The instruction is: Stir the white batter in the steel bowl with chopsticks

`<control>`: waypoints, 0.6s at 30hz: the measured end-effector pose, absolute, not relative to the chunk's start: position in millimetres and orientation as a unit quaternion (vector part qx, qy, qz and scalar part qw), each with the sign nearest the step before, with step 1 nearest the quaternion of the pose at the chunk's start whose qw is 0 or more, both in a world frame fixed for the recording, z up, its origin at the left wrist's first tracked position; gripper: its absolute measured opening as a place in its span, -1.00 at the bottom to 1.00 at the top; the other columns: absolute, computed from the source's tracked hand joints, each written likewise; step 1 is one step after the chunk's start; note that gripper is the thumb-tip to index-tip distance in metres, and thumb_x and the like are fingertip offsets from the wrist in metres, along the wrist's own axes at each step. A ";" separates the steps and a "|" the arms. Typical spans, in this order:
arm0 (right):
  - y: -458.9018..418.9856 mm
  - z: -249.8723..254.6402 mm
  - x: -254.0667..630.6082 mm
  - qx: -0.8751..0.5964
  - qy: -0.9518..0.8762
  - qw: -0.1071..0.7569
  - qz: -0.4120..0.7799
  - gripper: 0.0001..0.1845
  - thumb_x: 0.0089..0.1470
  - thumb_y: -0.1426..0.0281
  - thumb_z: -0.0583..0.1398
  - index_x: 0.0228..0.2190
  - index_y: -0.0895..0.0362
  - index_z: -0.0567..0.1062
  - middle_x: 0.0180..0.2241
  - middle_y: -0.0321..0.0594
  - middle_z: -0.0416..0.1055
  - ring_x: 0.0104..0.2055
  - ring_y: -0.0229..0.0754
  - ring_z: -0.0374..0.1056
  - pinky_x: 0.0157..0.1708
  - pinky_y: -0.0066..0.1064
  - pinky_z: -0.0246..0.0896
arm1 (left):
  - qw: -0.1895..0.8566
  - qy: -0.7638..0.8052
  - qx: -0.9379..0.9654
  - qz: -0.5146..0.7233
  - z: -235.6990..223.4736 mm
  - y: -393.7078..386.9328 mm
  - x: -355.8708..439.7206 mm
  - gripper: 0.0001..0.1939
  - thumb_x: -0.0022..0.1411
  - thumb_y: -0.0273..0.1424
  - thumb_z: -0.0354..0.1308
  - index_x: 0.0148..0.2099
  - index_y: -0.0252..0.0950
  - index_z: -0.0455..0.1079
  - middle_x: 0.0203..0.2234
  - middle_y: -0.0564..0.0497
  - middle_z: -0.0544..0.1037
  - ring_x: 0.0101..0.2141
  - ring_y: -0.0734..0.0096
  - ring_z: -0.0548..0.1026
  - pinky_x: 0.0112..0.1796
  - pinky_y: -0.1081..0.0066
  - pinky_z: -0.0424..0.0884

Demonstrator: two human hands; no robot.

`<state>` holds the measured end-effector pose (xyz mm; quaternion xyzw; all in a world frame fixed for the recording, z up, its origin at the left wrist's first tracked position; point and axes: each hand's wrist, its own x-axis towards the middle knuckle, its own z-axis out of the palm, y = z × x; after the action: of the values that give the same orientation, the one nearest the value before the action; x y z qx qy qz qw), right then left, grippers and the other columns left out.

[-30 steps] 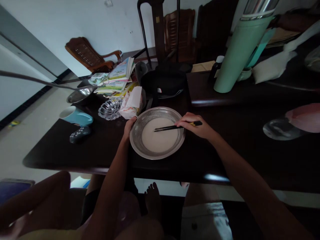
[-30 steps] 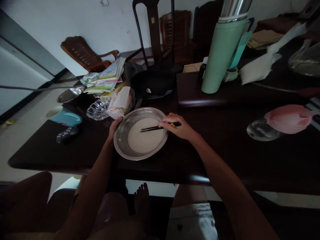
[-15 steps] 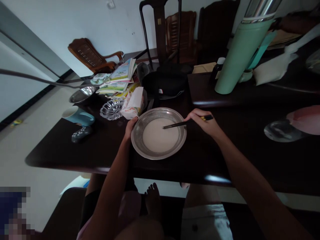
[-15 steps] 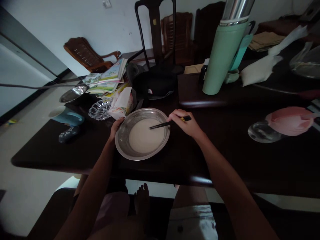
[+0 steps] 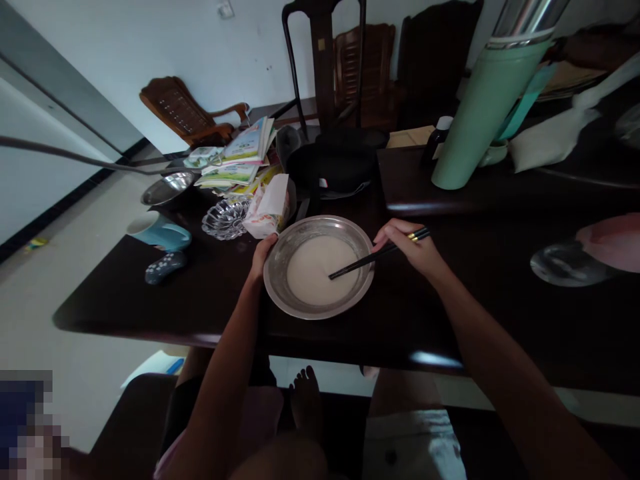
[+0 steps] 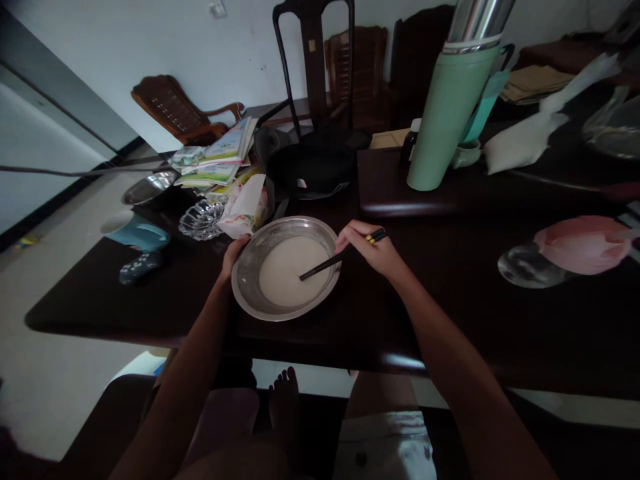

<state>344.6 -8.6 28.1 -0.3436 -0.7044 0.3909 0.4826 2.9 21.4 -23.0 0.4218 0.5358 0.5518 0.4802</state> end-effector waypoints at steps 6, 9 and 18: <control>-10.1 26.5 335.8 -0.314 -0.774 0.437 0.334 -0.73 0.22 0.21 0.16 -0.38 0.04 0.60 -0.35 -0.25 0.59 -0.25 -0.17 0.47 -0.18 -0.29 0.30 | 0.479 0.542 0.426 0.543 -22.9 20.0 0.2 -0.73 0.04 -0.18 0.23 -0.51 -0.24 0.31 -0.63 0.13 0.34 -0.57 0.43 0.32 -0.51 0.41 0.21; -8.1 27.1 342.4 -0.348 -0.718 0.487 0.356 -0.69 0.25 0.20 0.12 -0.38 0.06 0.57 -0.43 -0.26 0.57 -0.32 -0.19 0.48 -0.22 -0.31 0.32 | 0.474 0.543 0.428 0.546 -23.4 21.5 0.4 -0.72 0.03 -0.20 0.24 -0.53 -0.23 0.29 -0.65 0.13 0.33 -0.56 0.41 0.34 -0.51 0.41 0.23; -8.6 25.8 337.9 -0.320 -0.777 0.434 0.325 -0.75 0.21 0.24 0.17 -0.39 0.03 0.60 -0.36 -0.26 0.59 -0.27 -0.17 0.45 -0.18 -0.27 0.29 | 0.477 0.533 0.420 0.559 -28.9 25.2 -3.5 -0.71 -0.02 -0.19 0.27 -0.54 -0.24 0.28 -0.65 0.15 0.34 -0.57 0.46 0.33 -0.52 0.43 0.27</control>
<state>337.9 -8.6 25.8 -0.3205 -0.7769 0.3246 0.4341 -3.5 25.2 -28.9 0.4200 0.5325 0.5592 0.4768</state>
